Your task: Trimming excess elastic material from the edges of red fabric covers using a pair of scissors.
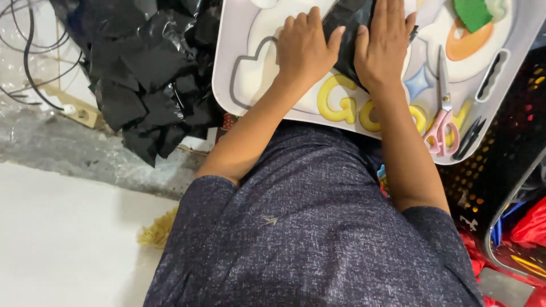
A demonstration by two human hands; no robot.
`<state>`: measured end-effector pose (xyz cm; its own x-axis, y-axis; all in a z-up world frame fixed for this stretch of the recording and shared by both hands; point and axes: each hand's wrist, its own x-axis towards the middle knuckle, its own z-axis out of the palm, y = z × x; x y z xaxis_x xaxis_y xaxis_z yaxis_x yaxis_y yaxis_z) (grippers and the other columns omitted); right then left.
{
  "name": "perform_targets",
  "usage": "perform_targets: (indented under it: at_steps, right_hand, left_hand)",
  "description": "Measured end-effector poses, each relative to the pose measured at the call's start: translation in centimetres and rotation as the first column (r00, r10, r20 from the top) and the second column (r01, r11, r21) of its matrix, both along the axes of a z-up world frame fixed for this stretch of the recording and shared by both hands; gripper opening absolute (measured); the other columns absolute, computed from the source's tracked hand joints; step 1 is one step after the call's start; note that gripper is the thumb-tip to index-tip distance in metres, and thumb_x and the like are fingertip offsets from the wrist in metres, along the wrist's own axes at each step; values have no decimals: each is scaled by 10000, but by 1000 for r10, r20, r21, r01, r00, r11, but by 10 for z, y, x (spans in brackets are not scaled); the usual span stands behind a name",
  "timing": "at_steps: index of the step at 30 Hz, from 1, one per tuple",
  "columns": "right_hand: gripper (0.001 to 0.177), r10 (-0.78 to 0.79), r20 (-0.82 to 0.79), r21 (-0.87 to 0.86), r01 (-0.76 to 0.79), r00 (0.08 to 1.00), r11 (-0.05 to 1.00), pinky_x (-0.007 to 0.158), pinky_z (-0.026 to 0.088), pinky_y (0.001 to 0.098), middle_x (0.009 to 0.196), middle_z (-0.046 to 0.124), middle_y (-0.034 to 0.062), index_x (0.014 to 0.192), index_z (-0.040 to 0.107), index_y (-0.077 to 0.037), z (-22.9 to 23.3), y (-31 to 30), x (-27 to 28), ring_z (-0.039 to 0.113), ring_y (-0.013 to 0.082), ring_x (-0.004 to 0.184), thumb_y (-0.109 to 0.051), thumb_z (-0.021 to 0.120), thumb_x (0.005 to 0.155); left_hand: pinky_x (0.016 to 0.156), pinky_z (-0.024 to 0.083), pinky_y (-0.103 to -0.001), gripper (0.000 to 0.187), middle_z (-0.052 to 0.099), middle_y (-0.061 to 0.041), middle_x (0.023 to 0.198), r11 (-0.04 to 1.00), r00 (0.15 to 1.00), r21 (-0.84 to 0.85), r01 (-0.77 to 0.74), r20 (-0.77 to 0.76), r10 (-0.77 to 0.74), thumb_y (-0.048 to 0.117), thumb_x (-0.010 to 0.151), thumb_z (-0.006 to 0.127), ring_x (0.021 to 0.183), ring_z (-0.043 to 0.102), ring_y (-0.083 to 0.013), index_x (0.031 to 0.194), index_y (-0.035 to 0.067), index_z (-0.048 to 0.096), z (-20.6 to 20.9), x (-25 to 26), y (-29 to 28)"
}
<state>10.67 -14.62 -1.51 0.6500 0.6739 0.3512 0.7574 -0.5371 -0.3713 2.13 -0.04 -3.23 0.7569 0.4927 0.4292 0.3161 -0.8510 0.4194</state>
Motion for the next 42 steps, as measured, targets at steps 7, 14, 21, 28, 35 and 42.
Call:
perform_targets:
  at_steps: [7, 14, 21, 28, 35, 42]
  right_hand:
    - [648, -32, -141, 0, 33, 989, 999, 1300, 101, 612, 1712, 254, 185, 1654, 230, -112, -8, -22, -23, 258, 370, 1616, -56, 561, 1100]
    - [673, 17, -120, 200, 7, 993, 980, 1396, 37, 650, 1769, 73, 109, 1693, 188, -174, -7, -34, -39, 92, 342, 1693, -301, 586, 1165]
    - [524, 114, -78, 320, -84, 990, 944, 1265, 546, 510, 1691, 172, 125, 1583, 379, -91, 4, -27, -43, 238, 369, 1606, -69, 583, 1101]
    - [457, 7, -85, 126, 3, 996, 992, 1280, 201, 626, 1575, 285, 257, 1411, 507, 44, 23, -18, -43, 306, 455, 1513, -93, 675, 1009]
    - [566, 31, -40, 106, -26, 999, 994, 1242, 248, 643, 1506, 365, 296, 1388, 519, 26, 17, -17, -38, 410, 484, 1450, -73, 776, 893]
    - [359, 46, -47, 85, -41, 998, 995, 1240, 243, 649, 1478, 380, 277, 1236, 575, 15, 16, -19, -35, 331, 462, 1468, -129, 733, 947]
  left_hand:
    - [627, 585, -345, 403, 769, -32, 707, 867, 979, -492, 85, -118, -163, 481, 763, 768, 622, 746, -215, 876, 97, 726, 14, -4, 11]
    - [455, 398, -242, 158, 585, 43, 568, 670, 962, -691, 271, 188, -195, 117, 794, 782, 449, 481, -80, 906, 78, 678, 29, -36, 7]
    - [885, 570, -308, 463, 751, -74, 1117, 809, 977, -586, 39, 192, 92, 139, 835, 811, 983, 733, -211, 1253, 79, 623, 0, -94, 101]
    - [1102, 518, -475, 584, 405, -135, 1475, 835, 804, -488, 253, 586, 99, 58, 1029, 780, 1284, 550, -382, 1460, 117, 390, 12, -182, 225]
    - [1143, 546, -377, 437, 628, -124, 1452, 898, 611, -145, -415, 687, 393, 215, 1135, 672, 1320, 673, -285, 1500, 184, 433, -29, -198, 315]
    - [770, 407, -559, 389, 533, -195, 1093, 766, 681, 177, -617, -368, 633, 365, 1018, 699, 968, 502, -388, 1375, 208, 684, -103, -166, 299]
